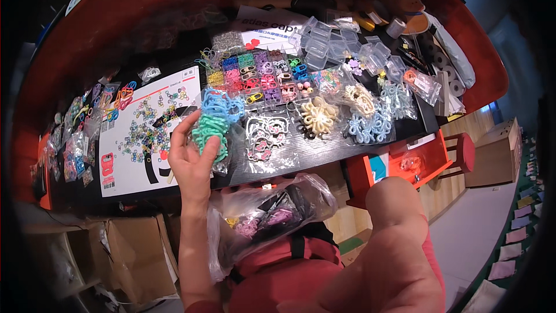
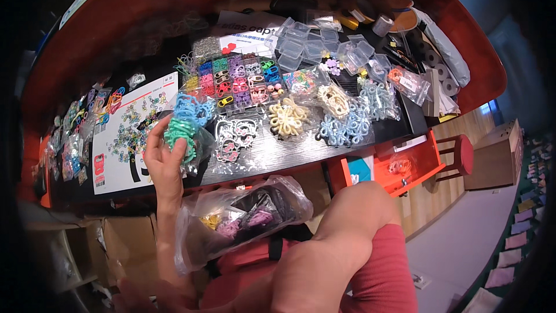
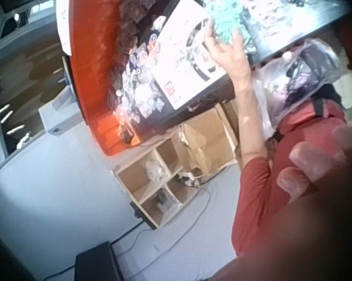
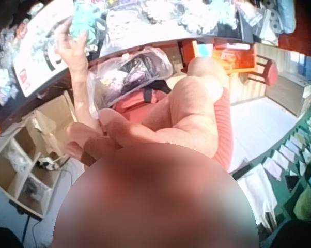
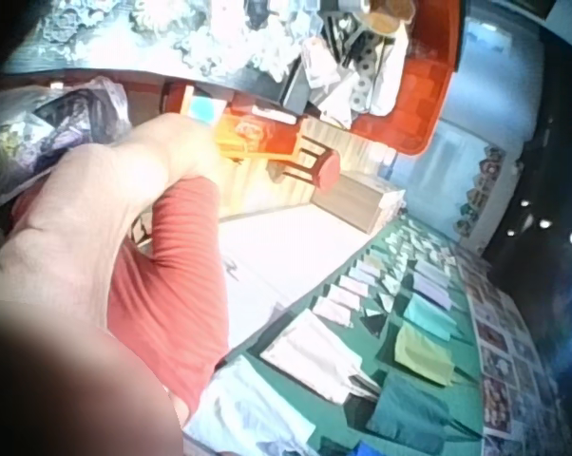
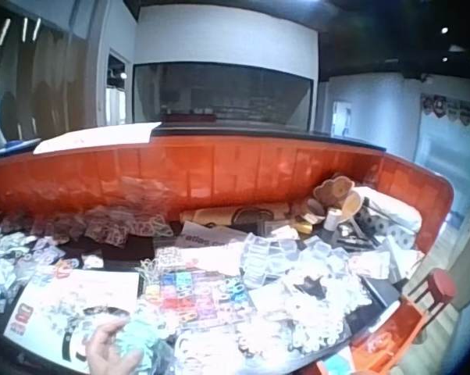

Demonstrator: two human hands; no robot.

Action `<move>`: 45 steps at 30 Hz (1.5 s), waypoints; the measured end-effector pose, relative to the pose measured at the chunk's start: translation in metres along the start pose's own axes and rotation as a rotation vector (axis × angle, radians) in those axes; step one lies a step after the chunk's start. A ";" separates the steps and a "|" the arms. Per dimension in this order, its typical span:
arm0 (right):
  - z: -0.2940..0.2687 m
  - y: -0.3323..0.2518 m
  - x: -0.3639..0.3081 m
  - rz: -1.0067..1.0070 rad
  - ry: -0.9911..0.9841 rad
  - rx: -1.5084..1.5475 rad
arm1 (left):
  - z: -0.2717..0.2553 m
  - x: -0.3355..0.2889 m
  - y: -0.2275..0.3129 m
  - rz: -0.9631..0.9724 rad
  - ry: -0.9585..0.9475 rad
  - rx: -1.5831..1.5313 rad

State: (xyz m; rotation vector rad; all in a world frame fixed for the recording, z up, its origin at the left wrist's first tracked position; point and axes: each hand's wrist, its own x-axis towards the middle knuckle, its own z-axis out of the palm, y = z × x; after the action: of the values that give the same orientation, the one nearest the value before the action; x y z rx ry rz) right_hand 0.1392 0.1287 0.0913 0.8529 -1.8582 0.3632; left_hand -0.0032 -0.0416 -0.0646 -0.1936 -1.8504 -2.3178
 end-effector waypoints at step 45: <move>0.022 0.020 -0.024 -0.475 0.449 0.520 | -0.003 0.001 0.002 0.066 -0.032 -0.121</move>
State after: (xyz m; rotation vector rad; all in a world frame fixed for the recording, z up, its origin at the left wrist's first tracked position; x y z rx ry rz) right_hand 0.1162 0.1389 0.0626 1.3954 -1.1102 0.6841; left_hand -0.0040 -0.0453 -0.0637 -0.3044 -1.6919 -2.3956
